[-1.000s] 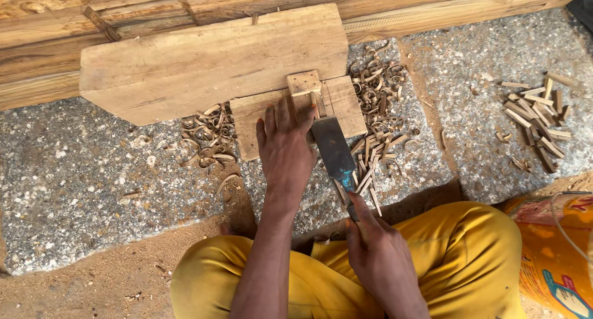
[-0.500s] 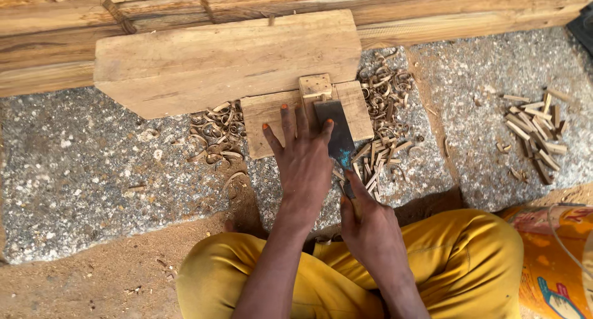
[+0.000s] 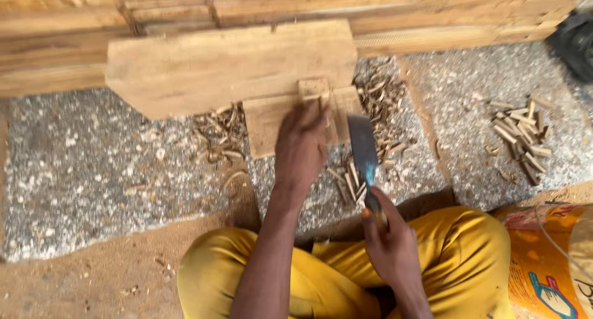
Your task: The person sits cross-legged on the ground and uses a chisel to carve a small wooden block. They repeatedly strike the chisel with a mallet to shape the wood, creating shavings that accumulate on the floor.
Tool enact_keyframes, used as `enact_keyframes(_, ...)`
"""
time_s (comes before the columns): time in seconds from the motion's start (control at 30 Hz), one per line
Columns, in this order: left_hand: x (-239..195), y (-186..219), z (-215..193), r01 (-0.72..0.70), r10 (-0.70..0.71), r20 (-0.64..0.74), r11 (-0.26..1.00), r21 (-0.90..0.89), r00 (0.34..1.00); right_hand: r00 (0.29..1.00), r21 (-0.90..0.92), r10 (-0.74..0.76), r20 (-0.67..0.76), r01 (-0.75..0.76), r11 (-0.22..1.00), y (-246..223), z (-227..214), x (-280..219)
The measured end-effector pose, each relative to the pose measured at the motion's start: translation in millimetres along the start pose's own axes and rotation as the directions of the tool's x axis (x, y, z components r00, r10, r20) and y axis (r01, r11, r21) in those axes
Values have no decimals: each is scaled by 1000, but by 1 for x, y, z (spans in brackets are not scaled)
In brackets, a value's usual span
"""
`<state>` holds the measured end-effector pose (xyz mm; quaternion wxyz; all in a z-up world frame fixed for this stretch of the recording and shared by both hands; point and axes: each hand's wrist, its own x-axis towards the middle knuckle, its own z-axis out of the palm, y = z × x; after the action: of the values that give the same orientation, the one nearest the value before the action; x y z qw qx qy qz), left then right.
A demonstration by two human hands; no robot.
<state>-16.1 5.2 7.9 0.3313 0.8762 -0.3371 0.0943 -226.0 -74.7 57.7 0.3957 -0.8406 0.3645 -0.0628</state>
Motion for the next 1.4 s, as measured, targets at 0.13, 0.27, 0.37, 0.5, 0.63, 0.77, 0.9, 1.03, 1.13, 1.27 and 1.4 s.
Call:
enact_keyframes(0.13, 3, 2, 17, -113, 97, 82, 967, 230, 992, 1000, -4, -12, 2, 12, 1000, 14, -7, -15)
enact_keyframes(0.27, -5, -7, 19, -4, -15, 88, 978, 206, 996, 999, -16, 23, 34, -22, 1000, 12, -5, -14)
enact_keyframes(0.37, -5, -10, 21, 23, -30, 42, 988, 154, 999, 999, -47, -19, 35, 20, 999, 9, 0, -14)
enact_keyframes(0.5, -3, -12, 24, 68, -77, 66, 989, 134, 995, 994, -5, -105, 38, 105, 994, 17, 7, -14)
enact_keyframes(0.63, 0, -6, 21, -6, 9, -15, 974, 225, 1000, 988, 45, -148, 43, 146, 988, 21, 9, -10)
enact_keyframes(0.77, 4, -3, 20, -104, 104, 11, 968, 230, 995, 996, 55, -22, 89, 18, 998, 21, 8, -10)
enact_keyframes(0.9, 1, -8, 21, -72, 62, 49, 968, 240, 997, 991, 10, 33, 127, -34, 999, 20, 3, -8)
enact_keyframes(1.03, -3, -12, 18, -50, 43, 31, 960, 275, 999, 993, 31, 10, 115, -14, 999, 19, 2, -8)
enact_keyframes(1.13, -6, -8, 19, -18, 3, 51, 955, 296, 999, 991, 21, 32, 131, -35, 999, 19, 2, -7)
enact_keyframes(1.27, -5, -9, 23, 14, -14, -3, 963, 270, 1000, 986, 4, 73, 149, -74, 997, 21, 3, -6)
enact_keyframes(1.4, -9, -10, 31, -7, 28, -59, 943, 332, 998, 992, 37, 16, 128, -21, 999, 24, 6, -7)
